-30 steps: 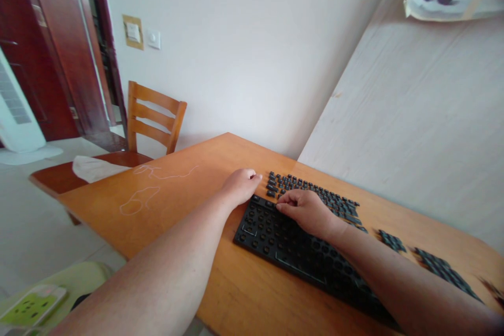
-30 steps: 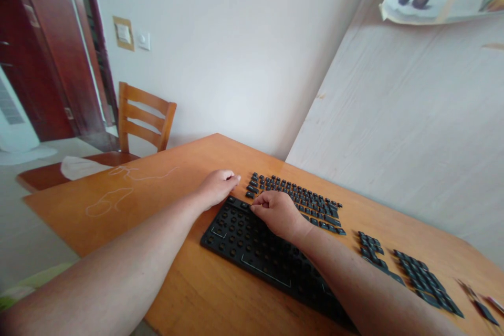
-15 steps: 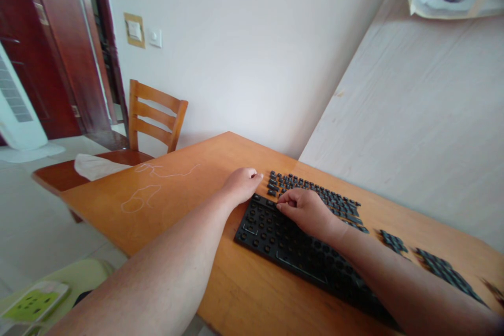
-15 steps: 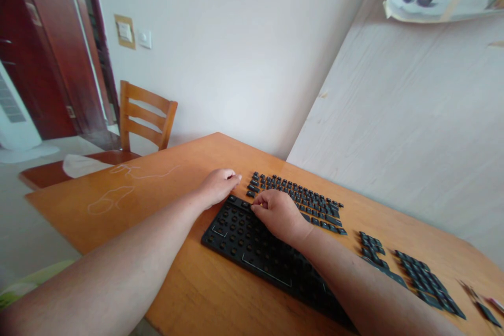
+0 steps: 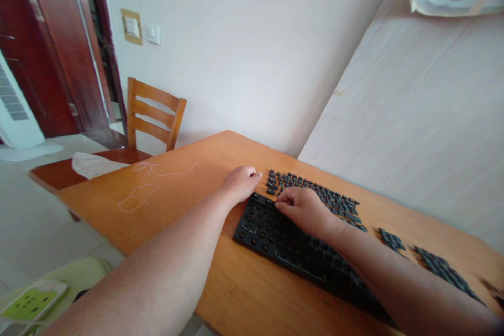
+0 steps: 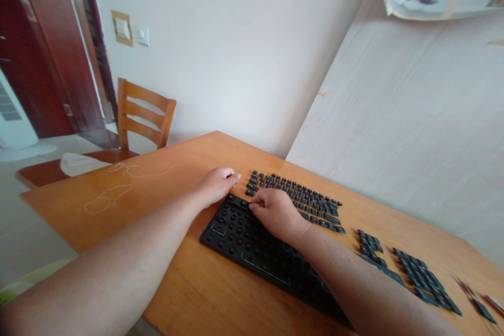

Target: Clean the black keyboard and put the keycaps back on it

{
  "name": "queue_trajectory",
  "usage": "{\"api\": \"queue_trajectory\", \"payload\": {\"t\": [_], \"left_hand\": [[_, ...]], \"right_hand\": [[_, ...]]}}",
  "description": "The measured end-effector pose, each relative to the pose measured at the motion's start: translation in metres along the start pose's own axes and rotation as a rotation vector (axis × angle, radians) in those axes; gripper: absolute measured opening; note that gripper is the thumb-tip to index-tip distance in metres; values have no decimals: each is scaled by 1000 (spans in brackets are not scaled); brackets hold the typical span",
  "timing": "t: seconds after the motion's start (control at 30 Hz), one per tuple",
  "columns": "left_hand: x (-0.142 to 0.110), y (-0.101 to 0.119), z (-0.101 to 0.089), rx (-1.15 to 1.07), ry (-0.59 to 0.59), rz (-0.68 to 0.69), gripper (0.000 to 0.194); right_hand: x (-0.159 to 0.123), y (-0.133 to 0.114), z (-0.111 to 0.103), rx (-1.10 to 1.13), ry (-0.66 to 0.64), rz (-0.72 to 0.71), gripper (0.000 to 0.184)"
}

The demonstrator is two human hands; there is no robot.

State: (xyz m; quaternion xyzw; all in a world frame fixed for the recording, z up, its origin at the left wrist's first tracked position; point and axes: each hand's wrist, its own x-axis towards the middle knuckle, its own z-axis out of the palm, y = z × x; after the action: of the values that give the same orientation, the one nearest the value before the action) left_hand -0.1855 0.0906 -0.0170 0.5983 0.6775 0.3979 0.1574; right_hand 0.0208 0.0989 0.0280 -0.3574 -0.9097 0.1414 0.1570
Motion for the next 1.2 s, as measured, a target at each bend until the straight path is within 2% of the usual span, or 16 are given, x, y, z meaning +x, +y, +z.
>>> {"api": "queue_trajectory", "payload": {"t": [0.83,1.0,1.13,1.2], "left_hand": [[1,-1,0,17,-2,3,38],[0,0,0,18,6,9,38],[0,0,1,28,10,9,38],[0,-1,1,22,14,12,38]], "right_hand": [[3,-4,-1,-28,-28,14,14],[-4,1,-5,-1,-12,-73,16],[-14,1,-9,-23,85,-170,23],[-18,-1,-9,-58,88,-222,25]]}}
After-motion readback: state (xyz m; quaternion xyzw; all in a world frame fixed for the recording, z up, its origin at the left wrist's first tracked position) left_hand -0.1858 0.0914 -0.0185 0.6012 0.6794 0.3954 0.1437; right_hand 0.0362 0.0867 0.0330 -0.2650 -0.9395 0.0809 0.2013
